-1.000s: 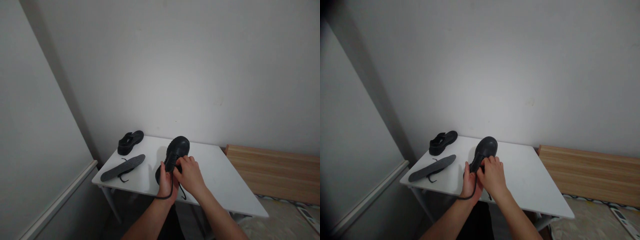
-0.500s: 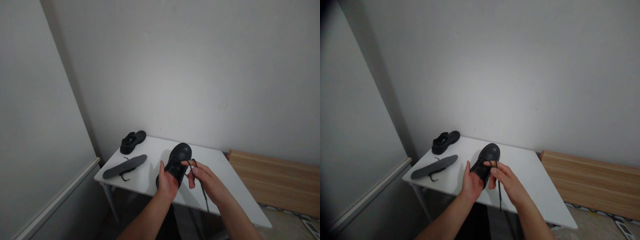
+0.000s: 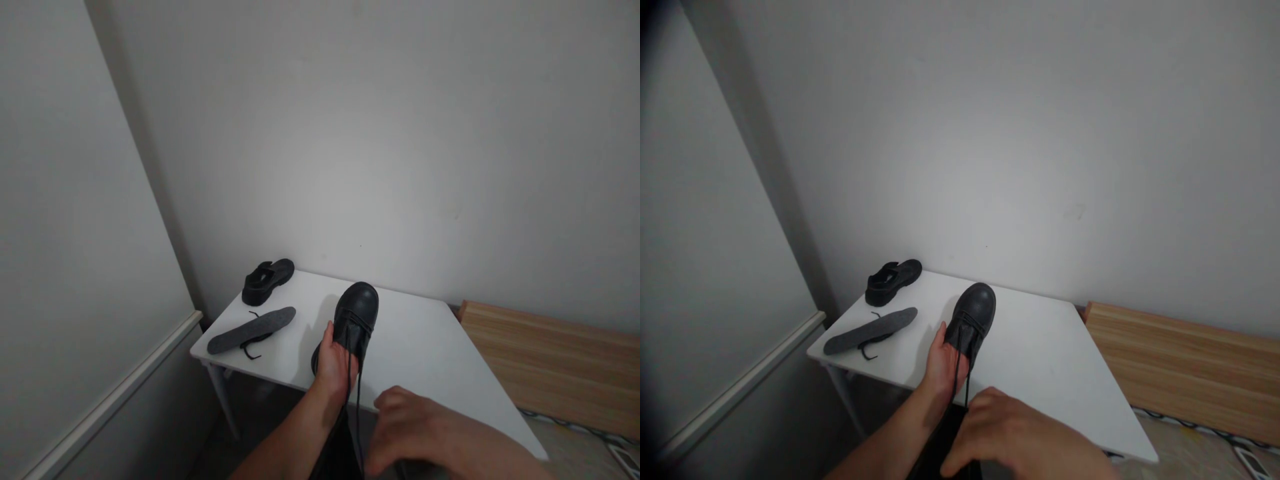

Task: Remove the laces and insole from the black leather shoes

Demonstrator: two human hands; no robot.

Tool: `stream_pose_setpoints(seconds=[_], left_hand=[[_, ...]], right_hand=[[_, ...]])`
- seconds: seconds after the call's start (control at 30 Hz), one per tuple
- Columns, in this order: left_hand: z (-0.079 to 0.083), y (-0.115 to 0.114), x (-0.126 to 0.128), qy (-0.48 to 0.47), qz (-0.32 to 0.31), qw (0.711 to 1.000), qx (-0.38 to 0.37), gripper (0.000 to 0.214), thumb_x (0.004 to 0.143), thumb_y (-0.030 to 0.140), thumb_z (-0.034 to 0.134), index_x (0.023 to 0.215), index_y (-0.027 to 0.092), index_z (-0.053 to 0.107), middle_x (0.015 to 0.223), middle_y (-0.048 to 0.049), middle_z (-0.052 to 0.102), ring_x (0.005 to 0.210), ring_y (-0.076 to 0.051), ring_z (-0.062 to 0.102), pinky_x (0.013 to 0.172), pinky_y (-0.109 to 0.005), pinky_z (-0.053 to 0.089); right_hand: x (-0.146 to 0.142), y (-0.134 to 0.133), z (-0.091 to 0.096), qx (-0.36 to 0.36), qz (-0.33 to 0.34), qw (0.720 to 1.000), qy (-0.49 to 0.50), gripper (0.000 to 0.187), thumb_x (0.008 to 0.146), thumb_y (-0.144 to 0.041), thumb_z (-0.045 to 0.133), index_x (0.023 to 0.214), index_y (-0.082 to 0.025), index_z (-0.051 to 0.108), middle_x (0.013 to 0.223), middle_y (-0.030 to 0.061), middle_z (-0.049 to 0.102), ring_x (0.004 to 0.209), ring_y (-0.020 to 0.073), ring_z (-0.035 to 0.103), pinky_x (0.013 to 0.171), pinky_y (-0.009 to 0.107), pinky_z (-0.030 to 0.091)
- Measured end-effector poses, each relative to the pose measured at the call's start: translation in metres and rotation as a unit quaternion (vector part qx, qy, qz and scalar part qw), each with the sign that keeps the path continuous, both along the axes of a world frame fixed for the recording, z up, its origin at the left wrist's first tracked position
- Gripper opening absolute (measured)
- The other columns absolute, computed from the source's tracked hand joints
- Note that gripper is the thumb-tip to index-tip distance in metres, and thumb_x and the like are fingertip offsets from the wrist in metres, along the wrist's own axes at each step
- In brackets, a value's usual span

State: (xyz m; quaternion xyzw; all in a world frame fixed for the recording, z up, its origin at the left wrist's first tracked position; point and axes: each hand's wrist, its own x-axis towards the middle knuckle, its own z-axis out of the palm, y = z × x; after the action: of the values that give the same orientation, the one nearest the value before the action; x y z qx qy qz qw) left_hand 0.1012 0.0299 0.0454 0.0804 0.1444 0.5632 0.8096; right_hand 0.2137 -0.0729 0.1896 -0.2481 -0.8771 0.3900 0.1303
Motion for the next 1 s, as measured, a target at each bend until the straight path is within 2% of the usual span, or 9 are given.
stream_pose_setpoints(seconds=[0.07,0.1,0.2,0.3,0.4,0.5,0.73,0.87,1.0], left_hand=[[0.0,-0.004,0.0,0.0,-0.016,1.0,-0.006,0.055,0.081,0.052,0.046,0.114,0.009,0.058,0.107,-0.0134,0.065,0.102,-0.025,0.059,0.092,-0.036,0.042],[0.001,-0.007,0.001,-0.004,-0.018,1.0,-0.009,0.055,0.081,0.051,0.046,0.112,0.008,0.059,0.106,-0.0139,0.066,0.101,-0.025,0.06,0.092,-0.037,0.043],[0.005,-0.012,0.002,-0.033,-0.004,0.999,-0.005,0.052,0.082,0.049,0.046,0.109,0.008,0.06,0.105,-0.0146,0.066,0.102,-0.026,0.059,0.093,-0.038,0.042],[0.007,-0.015,0.003,-0.054,0.013,0.998,-0.001,0.047,0.083,0.046,0.046,0.109,0.01,0.061,0.11,-0.0135,0.064,0.106,-0.024,0.057,0.095,-0.035,0.041],[0.006,-0.017,0.004,-0.057,0.004,0.998,-0.006,0.045,0.083,0.044,0.046,0.109,0.011,0.061,0.116,-0.0128,0.061,0.11,-0.024,0.055,0.097,-0.035,0.04],[0.003,-0.018,0.004,-0.06,-0.004,0.998,0.003,0.047,0.084,0.046,0.046,0.111,0.011,0.06,0.119,-0.0128,0.06,0.114,-0.024,0.053,0.098,-0.034,0.039],[0.004,-0.021,0.008,-0.057,0.015,0.998,0.022,0.052,0.083,0.052,0.045,0.11,0.011,0.061,0.114,-0.014,0.062,0.109,-0.026,0.055,0.097,-0.039,0.04],[0.005,-0.017,0.007,-0.049,0.006,0.999,0.016,0.058,0.081,0.057,0.044,0.107,0.009,0.062,0.108,-0.0167,0.064,0.107,-0.028,0.056,0.094,-0.042,0.041],[0.005,-0.009,0.002,-0.05,0.002,0.999,0.009,0.059,0.081,0.057,0.043,0.107,0.008,0.062,0.107,-0.0174,0.065,0.106,-0.029,0.056,0.094,-0.043,0.041]], right_hand=[[0.006,0.014,-0.013,0.032,-0.086,0.995,0.045,0.028,0.081,-0.043,0.056,0.099,-0.023,0.064,0.093,0.0051,0.065,0.086,0.0189,0.057,0.078,0.031,0.042],[0.007,0.024,-0.024,0.078,-0.177,0.98,0.04,0.025,0.085,-0.039,0.05,0.099,-0.023,0.063,0.095,0.0053,0.064,0.088,0.0189,0.056,0.079,0.032,0.041],[0.003,0.058,-0.064,0.246,-0.372,0.892,-0.08,0.017,0.085,-0.026,0.05,0.092,-0.019,0.064,0.091,0.0069,0.064,0.088,0.0233,0.052,0.08,0.038,0.038],[-0.007,0.079,-0.09,0.312,-0.432,0.834,-0.14,0.016,0.083,-0.023,0.051,0.093,-0.017,0.062,0.09,0.0085,0.062,0.087,0.0247,0.049,0.075,0.037,0.037],[-0.015,0.084,-0.095,0.34,-0.459,0.805,-0.159,0.015,0.082,-0.024,0.052,0.091,-0.016,0.06,0.087,0.0092,0.061,0.085,0.0252,0.048,0.071,0.036,0.035],[-0.019,0.082,-0.092,0.308,-0.462,0.818,-0.151,0.01,0.081,-0.024,0.052,0.084,-0.017,0.059,0.083,0.0075,0.062,0.083,0.0246,0.048,0.07,0.036,0.034],[-0.015,0.092,-0.087,0.137,-0.45,0.876,-0.103,0.007,0.073,-0.022,0.053,0.07,-0.018,0.057,0.068,0.0015,0.059,0.068,0.0169,0.051,0.062,0.028,0.034],[-0.006,0.087,-0.079,0.109,-0.413,0.899,-0.095,0.022,0.073,-0.031,0.056,0.056,-0.018,0.05,0.059,-0.0007,0.054,0.064,0.0155,0.049,0.062,0.028,0.033],[0.014,0.072,-0.069,0.032,-0.338,0.937,0.081,0.031,0.073,-0.041,0.061,0.057,-0.017,0.051,0.078,0.0025,0.057,0.082,0.0185,0.05,0.077,0.032,0.036]])
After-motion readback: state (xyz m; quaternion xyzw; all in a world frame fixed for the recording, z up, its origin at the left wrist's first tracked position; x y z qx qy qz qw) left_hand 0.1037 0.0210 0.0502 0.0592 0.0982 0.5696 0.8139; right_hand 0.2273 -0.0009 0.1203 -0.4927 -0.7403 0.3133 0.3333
